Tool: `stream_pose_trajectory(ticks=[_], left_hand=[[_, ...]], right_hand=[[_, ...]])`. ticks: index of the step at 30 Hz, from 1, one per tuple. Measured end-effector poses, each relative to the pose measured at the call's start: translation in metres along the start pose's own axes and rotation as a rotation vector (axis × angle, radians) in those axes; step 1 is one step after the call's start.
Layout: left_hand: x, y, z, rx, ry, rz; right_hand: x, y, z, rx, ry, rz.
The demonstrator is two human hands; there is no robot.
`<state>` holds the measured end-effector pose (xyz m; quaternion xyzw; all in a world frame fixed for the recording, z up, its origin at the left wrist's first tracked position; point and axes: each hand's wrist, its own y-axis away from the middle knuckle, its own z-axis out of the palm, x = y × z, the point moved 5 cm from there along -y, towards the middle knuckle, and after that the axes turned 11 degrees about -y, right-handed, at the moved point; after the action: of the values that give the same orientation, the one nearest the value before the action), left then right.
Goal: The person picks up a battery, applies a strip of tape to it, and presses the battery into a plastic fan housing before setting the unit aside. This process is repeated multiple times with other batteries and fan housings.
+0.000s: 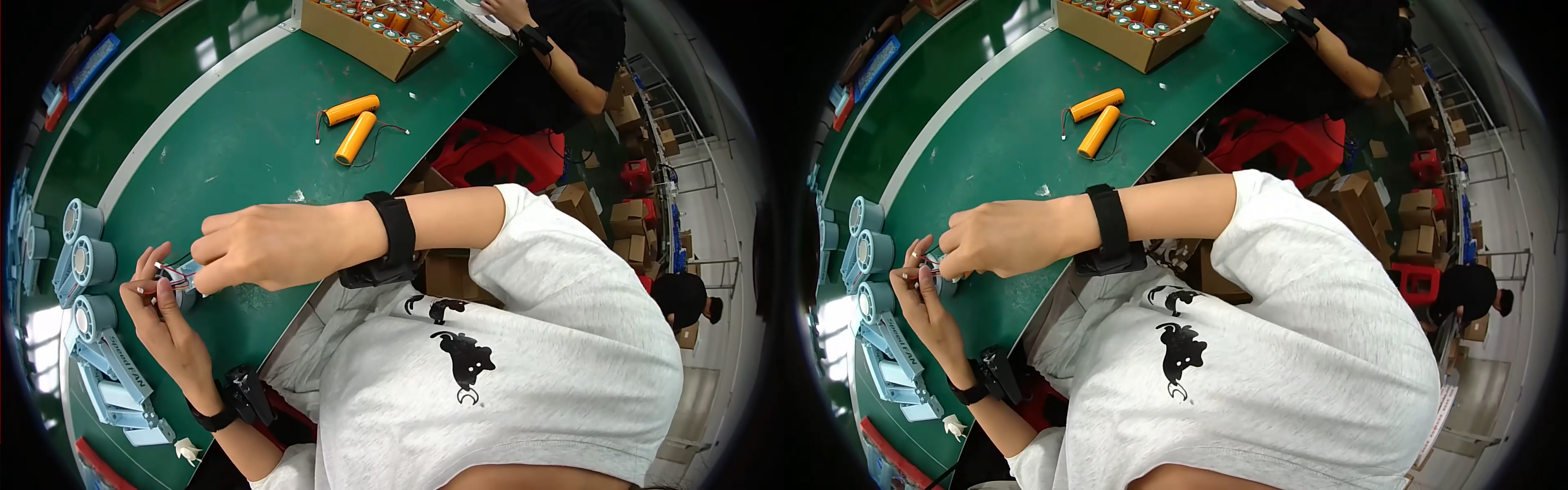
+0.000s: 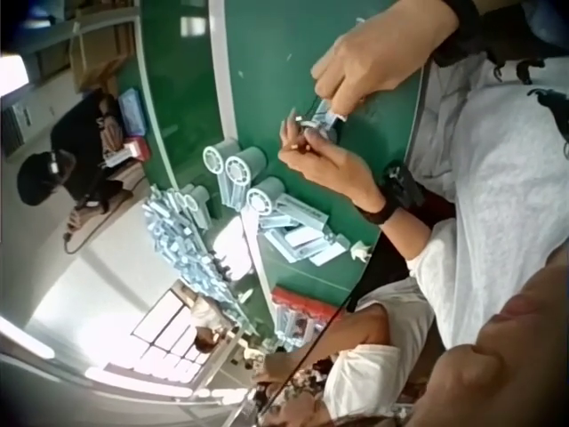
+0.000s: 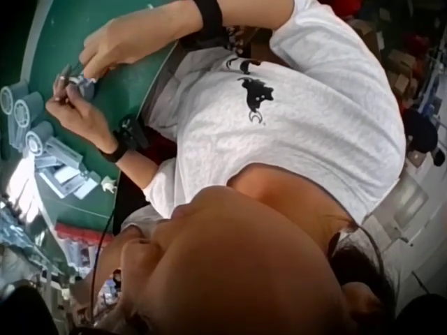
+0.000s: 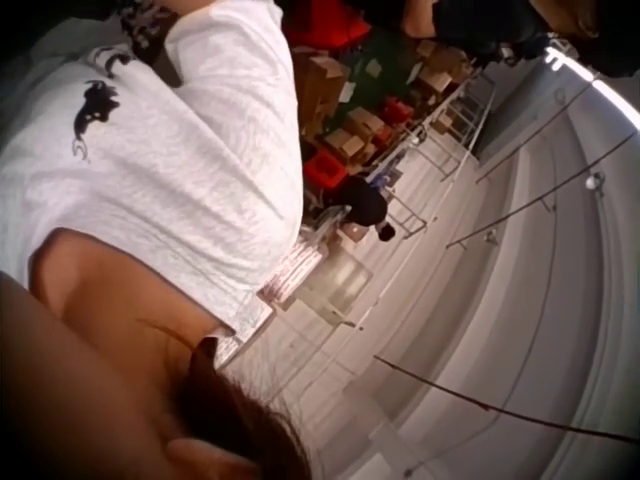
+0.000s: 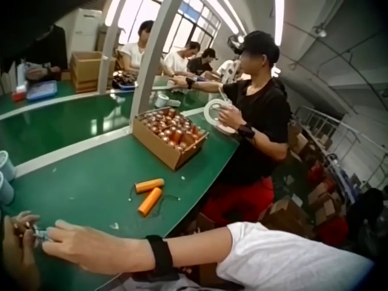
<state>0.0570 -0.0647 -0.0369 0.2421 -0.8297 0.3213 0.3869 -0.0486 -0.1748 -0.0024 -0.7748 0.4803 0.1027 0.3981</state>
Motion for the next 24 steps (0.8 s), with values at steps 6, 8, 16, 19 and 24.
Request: stream_pose_trajectory(ticks=[6,8,16,19,24], left_hand=[[0.002,-0.002,0.001,0.024,-0.153,-0.050],[0.001,-0.002,0.001,0.019,-0.192,-0.084],[0.006,-0.003,0.003,0.069,-0.276,-0.037],[0.014,-0.003,0.004,0.078,-0.535,0.098],[0.014,-0.002,0.007,0.067,-0.567,0.126]], right_hand=[[0.012,0.009,-0.011,0.091,-0.266,0.012],[0.014,0.020,-0.010,0.147,-0.300,-0.008],[0.020,0.048,-0.018,0.344,-0.352,-0.084],[0.017,0.051,-0.017,0.368,-0.319,-0.147],[-0.007,0.045,-0.014,0.275,0.028,-0.087]])
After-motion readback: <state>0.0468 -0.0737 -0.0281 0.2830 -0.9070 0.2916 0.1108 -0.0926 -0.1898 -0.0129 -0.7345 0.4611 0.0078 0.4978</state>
